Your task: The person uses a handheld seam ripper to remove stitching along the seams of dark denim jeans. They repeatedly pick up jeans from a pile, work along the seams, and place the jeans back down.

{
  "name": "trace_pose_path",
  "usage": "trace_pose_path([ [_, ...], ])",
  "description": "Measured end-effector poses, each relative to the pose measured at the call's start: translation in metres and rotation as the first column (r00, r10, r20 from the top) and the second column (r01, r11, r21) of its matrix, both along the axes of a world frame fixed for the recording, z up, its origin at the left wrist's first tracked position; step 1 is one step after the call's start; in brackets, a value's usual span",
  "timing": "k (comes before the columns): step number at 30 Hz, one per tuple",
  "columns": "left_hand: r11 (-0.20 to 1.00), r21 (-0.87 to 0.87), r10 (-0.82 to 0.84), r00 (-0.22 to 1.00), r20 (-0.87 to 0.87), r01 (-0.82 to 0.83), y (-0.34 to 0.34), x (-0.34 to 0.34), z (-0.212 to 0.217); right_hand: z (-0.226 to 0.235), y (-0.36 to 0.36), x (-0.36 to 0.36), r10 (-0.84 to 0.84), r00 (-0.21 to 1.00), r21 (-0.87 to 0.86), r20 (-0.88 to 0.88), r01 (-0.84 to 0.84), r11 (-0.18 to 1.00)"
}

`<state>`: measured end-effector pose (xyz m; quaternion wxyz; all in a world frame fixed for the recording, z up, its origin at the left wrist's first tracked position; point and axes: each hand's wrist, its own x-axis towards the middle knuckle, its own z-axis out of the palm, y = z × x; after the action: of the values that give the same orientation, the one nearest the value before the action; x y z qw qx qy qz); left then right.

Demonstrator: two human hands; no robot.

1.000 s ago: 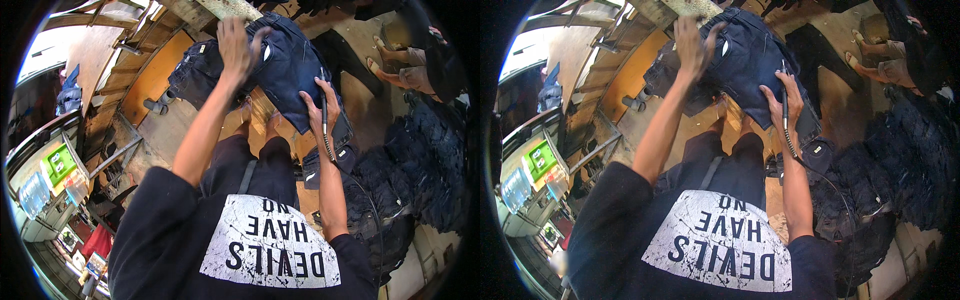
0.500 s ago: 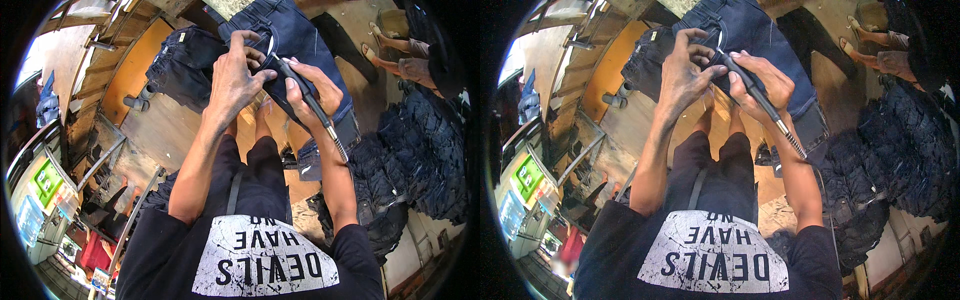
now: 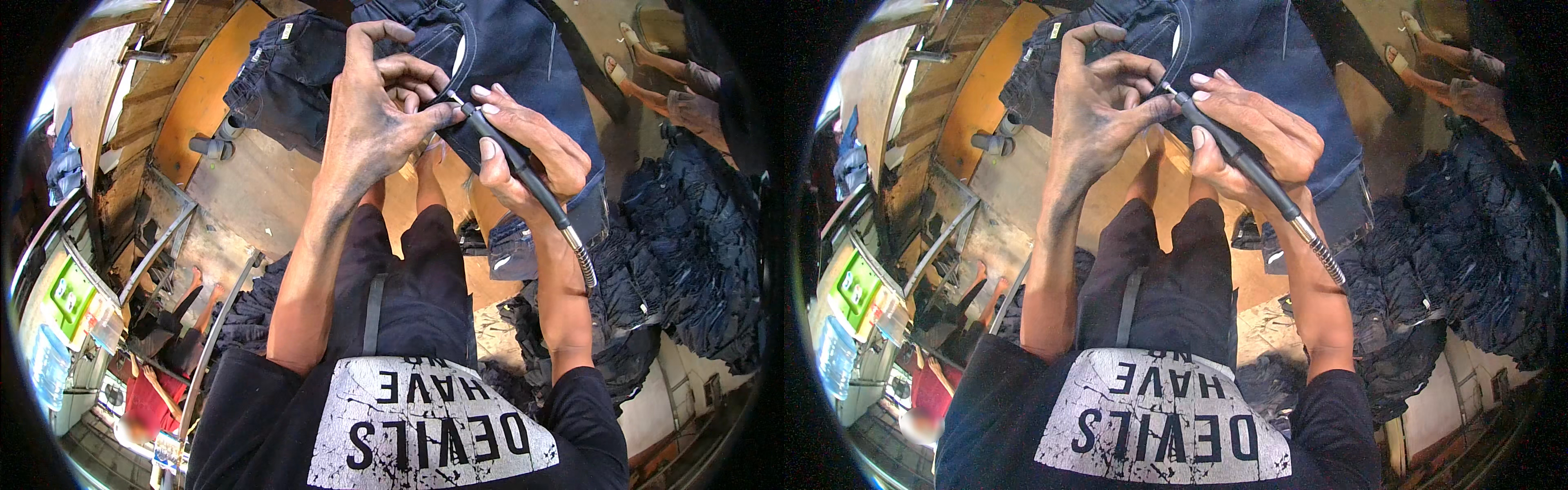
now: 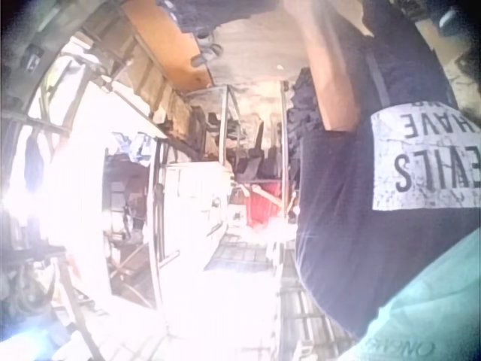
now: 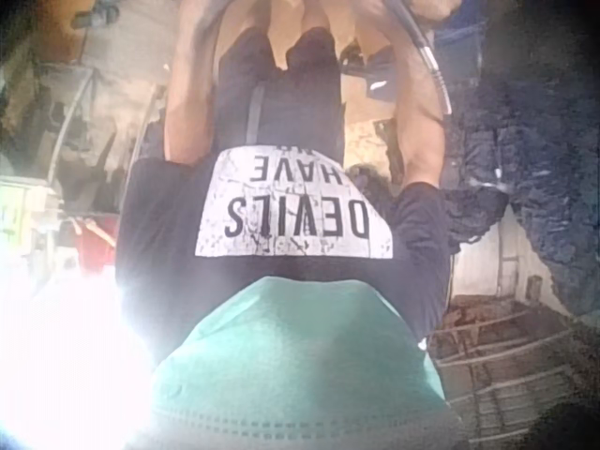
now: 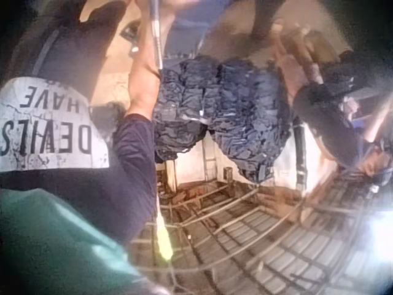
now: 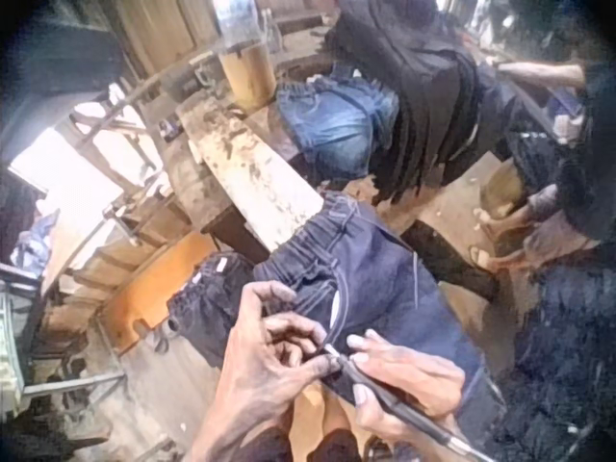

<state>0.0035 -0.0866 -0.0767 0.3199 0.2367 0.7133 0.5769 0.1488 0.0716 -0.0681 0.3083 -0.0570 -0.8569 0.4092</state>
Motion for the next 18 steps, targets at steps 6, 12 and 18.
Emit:
trace_pose_path([
  [6, 0.998, 0.046, 0.049, 0.999, 0.013, -0.05, -0.0008, -0.0004, -0.0048, 0.0005, -0.001, -0.0024, -0.033, 0.999, -0.031, -0.003, 0.033, 0.999],
  [12, 0.992, 0.1, 0.068, 0.997, 0.044, -0.072, -0.0005, 0.0031, -0.0085, 0.0002, 0.0003, -0.0025, -0.021, 1.0, -0.028, 0.01, 0.021, 0.999],
  [18, 0.988, 0.119, 0.089, 0.992, 0.087, -0.099, -0.0005, 0.0066, -0.01, 0.0002, 0.0005, -0.0021, -0.048, 0.999, -0.037, 0.017, 0.049, 0.998],
])
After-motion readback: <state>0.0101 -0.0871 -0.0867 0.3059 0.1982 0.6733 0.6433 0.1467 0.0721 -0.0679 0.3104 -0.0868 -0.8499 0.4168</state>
